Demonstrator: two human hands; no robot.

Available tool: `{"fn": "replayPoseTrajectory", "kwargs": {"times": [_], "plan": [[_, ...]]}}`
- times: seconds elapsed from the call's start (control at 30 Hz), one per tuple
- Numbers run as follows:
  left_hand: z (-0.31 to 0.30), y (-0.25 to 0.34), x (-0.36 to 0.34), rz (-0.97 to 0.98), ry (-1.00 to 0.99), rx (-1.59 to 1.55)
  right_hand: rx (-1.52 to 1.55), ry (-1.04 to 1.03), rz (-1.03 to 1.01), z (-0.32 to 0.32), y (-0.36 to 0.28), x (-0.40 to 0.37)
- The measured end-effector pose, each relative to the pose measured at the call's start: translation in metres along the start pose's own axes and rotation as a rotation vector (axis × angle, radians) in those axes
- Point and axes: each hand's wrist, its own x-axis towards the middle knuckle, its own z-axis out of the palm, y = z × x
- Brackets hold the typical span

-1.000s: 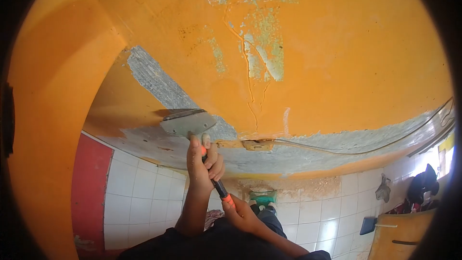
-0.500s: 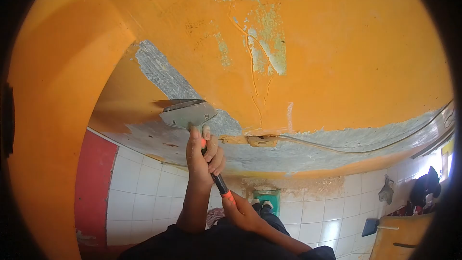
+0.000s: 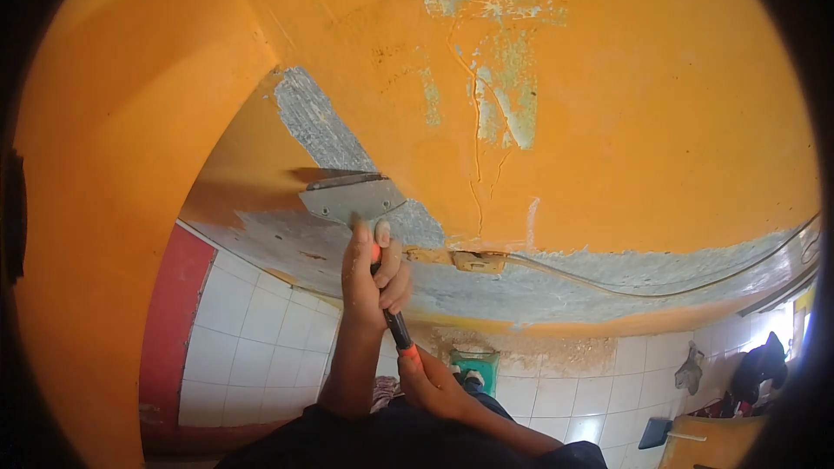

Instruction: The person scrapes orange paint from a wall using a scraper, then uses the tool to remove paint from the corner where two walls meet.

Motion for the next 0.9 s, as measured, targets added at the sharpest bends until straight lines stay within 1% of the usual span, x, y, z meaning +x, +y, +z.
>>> {"fn": "replayPoseTrajectory", "kwargs": {"times": [0.1,0.17,0.23,0.3,0.33,0.4,0.43,0.5,0.57,0.63,0.7,0.73,0.8,0.83,0.9], "plan": [[-0.008,-0.010,-0.001,0.015,-0.003,0.026,0.010,-0.009,-0.014,-0.001,0.002,0.004],[-0.006,-0.009,0.001,0.016,-0.015,0.006,0.014,-0.001,-0.015,0.000,-0.004,0.005],[-0.006,-0.004,0.000,0.000,-0.021,-0.008,-0.019,-0.039,-0.026,0.002,-0.011,0.001],[0.001,0.009,0.003,0.019,-0.053,-0.038,-0.030,-0.023,-0.009,0.006,-0.009,0.003],[-0.001,0.004,0.003,0.027,-0.055,-0.039,-0.044,-0.014,0.000,0.006,-0.009,0.006],[-0.007,-0.007,0.001,-0.025,0.003,-0.016,-0.045,-0.015,-0.007,0.000,-0.003,0.004],[-0.008,-0.007,0.003,-0.020,0.000,-0.018,-0.044,-0.010,-0.008,-0.002,-0.002,0.004],[-0.006,-0.002,0.005,-0.003,-0.078,-0.101,-0.050,-0.036,-0.017,0.002,-0.013,0.002],[-0.003,0.005,0.005,-0.012,-0.077,-0.104,-0.063,-0.064,-0.022,0.003,-0.016,0.002],[-0.004,0.003,0.004,-0.006,-0.080,-0.105,-0.068,-0.024,-0.011,0.000,-0.008,0.007],[-0.008,-0.008,0.002,-0.054,-0.017,-0.039,-0.088,-0.036,-0.012,-0.004,-0.006,0.003],[-0.009,-0.006,0.004,-0.053,-0.018,-0.036,-0.102,-0.042,-0.008,-0.005,-0.006,0.002],[-0.009,-0.001,0.006,-0.036,-0.109,-0.162,-0.084,-0.060,-0.007,0.003,-0.015,0.004],[-0.010,-0.002,0.005,-0.039,-0.105,-0.167,-0.077,-0.083,-0.003,0.006,-0.020,0.003],[-0.012,-0.001,0.006,-0.016,-0.068,-0.087,-0.056,-0.073,0.015,-0.001,-0.010,0.007]]}}
